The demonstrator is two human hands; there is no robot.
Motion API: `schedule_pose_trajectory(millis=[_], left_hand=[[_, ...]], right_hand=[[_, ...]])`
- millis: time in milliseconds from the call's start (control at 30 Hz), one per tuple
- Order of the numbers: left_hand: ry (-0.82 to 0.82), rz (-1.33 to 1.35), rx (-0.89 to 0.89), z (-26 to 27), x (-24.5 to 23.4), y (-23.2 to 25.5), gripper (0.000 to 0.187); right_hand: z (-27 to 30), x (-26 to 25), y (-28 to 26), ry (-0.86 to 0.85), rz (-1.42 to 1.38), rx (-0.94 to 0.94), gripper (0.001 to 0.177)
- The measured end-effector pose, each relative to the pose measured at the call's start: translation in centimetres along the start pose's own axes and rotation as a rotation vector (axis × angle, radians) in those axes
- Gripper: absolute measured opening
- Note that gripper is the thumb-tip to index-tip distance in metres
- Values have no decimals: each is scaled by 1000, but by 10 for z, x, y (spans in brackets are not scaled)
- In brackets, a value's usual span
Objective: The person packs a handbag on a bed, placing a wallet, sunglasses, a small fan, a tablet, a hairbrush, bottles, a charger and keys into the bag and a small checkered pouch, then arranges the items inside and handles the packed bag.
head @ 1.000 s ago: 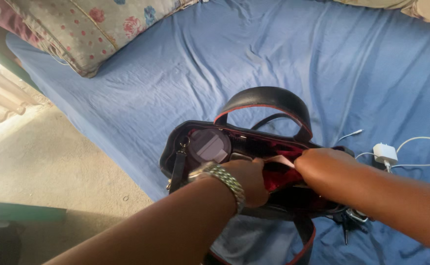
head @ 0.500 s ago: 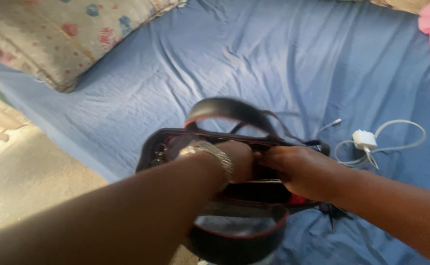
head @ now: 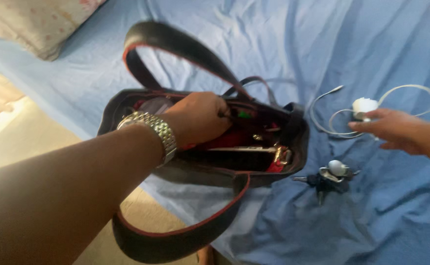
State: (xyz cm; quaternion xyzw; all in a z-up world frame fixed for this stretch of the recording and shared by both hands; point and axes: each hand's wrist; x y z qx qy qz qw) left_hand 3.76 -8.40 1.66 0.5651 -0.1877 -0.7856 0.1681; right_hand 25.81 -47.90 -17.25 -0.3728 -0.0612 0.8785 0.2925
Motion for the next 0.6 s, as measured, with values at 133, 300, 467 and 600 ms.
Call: schedule_pose_trajectory(millis=[133,300,467,600], left_hand=[[53,-22,-17,-2,11,-2,26],[36,-137,9,12,1,13,28],[-418,-251,-148,17,-34,65,47],[-494,-233,-43,25,-45,108,61]], right_hand=[[-50,14,2,128,293,-115,110],[-53,38,-11,317,561,-204,114],[-27,41,-1,149,2012,-542,51],[-7,44,17,38,1878,-553,39]])
Point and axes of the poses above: each hand's wrist, its own z-axis away from the middle knuckle, its own x-axis out of the palm, y = z × x, and after that the axes turned 10 degrees about x, right-handed
